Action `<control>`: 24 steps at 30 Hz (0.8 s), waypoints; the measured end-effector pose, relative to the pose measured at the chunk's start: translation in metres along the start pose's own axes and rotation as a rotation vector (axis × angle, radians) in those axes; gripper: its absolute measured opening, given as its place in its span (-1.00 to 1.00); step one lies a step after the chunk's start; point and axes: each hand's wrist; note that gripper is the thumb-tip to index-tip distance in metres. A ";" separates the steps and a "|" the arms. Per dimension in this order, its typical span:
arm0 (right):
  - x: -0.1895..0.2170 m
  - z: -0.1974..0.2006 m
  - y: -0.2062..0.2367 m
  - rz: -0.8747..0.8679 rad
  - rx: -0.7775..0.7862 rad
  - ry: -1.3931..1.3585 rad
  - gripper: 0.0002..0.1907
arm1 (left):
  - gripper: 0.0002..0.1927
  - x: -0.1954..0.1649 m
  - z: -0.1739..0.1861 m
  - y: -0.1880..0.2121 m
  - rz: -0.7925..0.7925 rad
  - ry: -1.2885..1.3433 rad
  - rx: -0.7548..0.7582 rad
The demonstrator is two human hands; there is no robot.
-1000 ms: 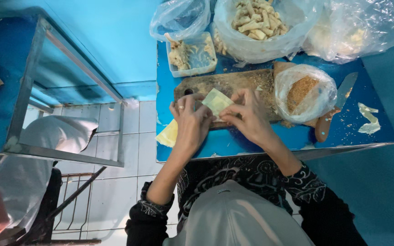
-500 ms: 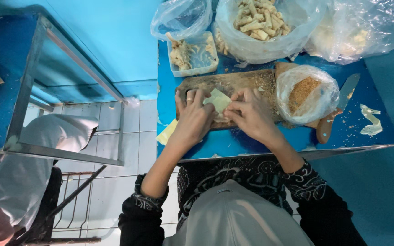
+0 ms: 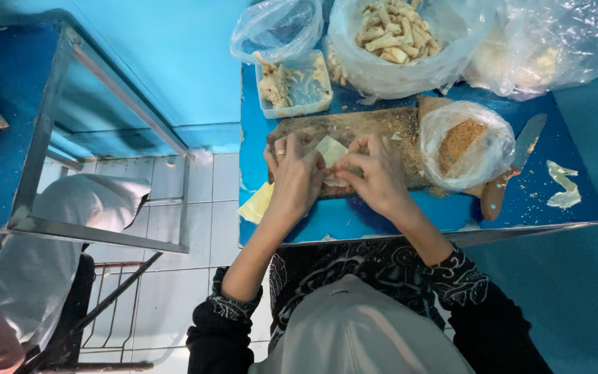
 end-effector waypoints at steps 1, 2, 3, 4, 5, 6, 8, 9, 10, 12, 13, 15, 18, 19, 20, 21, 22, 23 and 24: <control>0.001 0.000 0.001 0.004 -0.010 0.024 -0.79 | -0.82 0.001 0.000 0.000 -0.009 0.001 -0.006; 0.002 -0.001 0.003 0.008 -0.020 0.049 -0.82 | -0.84 0.001 0.000 0.000 -0.013 -0.001 0.000; 0.003 0.000 0.004 0.012 -0.009 0.052 -0.81 | -0.85 0.002 0.001 0.000 -0.016 -0.001 0.005; 0.004 0.001 0.006 0.016 0.002 0.056 -0.79 | -0.87 0.003 0.003 -0.001 -0.018 -0.003 0.010; 0.006 0.001 0.007 0.019 0.012 0.060 -0.77 | -0.85 0.004 0.005 -0.001 -0.032 0.003 -0.002; 0.006 0.001 0.007 0.012 0.007 0.066 -0.77 | -0.83 0.005 0.008 -0.001 -0.045 0.010 -0.014; 0.006 0.000 0.006 -0.001 -0.004 0.076 -0.78 | -0.82 0.005 0.013 -0.001 -0.092 0.034 -0.010; 0.005 0.000 0.005 -0.020 -0.015 0.071 -0.79 | -0.84 0.005 0.014 0.000 -0.127 0.054 0.009; 0.004 -0.001 0.003 -0.037 -0.023 0.067 -0.80 | -0.87 0.004 0.015 0.001 -0.159 0.074 0.026; 0.001 -0.002 0.000 -0.059 -0.039 0.061 -0.81 | -0.89 0.001 0.012 0.001 -0.139 0.044 0.020; 0.001 -0.003 -0.001 -0.067 -0.047 0.058 -0.81 | -0.90 0.000 0.010 0.002 -0.128 0.026 0.017; 0.001 -0.004 0.000 -0.074 -0.071 0.021 -0.77 | -0.93 0.000 0.007 0.003 -0.110 0.028 0.028; 0.004 -0.006 0.005 -0.067 -0.098 -0.002 -0.70 | -0.95 0.001 0.004 0.001 -0.085 0.036 0.043; 0.006 -0.007 0.007 -0.060 -0.092 0.040 -0.72 | -0.96 0.001 0.004 0.001 -0.073 0.040 0.047; 0.007 -0.008 0.009 -0.057 -0.087 0.082 -0.75 | -0.95 0.001 0.004 0.001 -0.070 0.030 0.041; 0.007 -0.008 0.010 -0.064 -0.074 0.099 -0.76 | -0.94 0.000 0.004 0.001 -0.067 0.022 0.039; 0.006 -0.009 0.010 -0.070 -0.061 0.118 -0.78 | -0.92 -0.001 0.004 0.002 -0.064 0.015 0.036; 0.005 -0.009 0.010 -0.071 -0.051 0.138 -0.80 | -0.88 -0.002 0.005 0.003 -0.079 0.033 0.015; 0.003 -0.009 0.009 -0.091 -0.046 0.137 -0.81 | -0.84 -0.002 0.005 0.003 -0.096 0.051 -0.008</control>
Point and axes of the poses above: each hand's wrist, its own y-axis away from the middle knuckle, its own z-axis out of the back of the hand, x = y × z, and after that the axes turned 6 degrees about z, right-handed
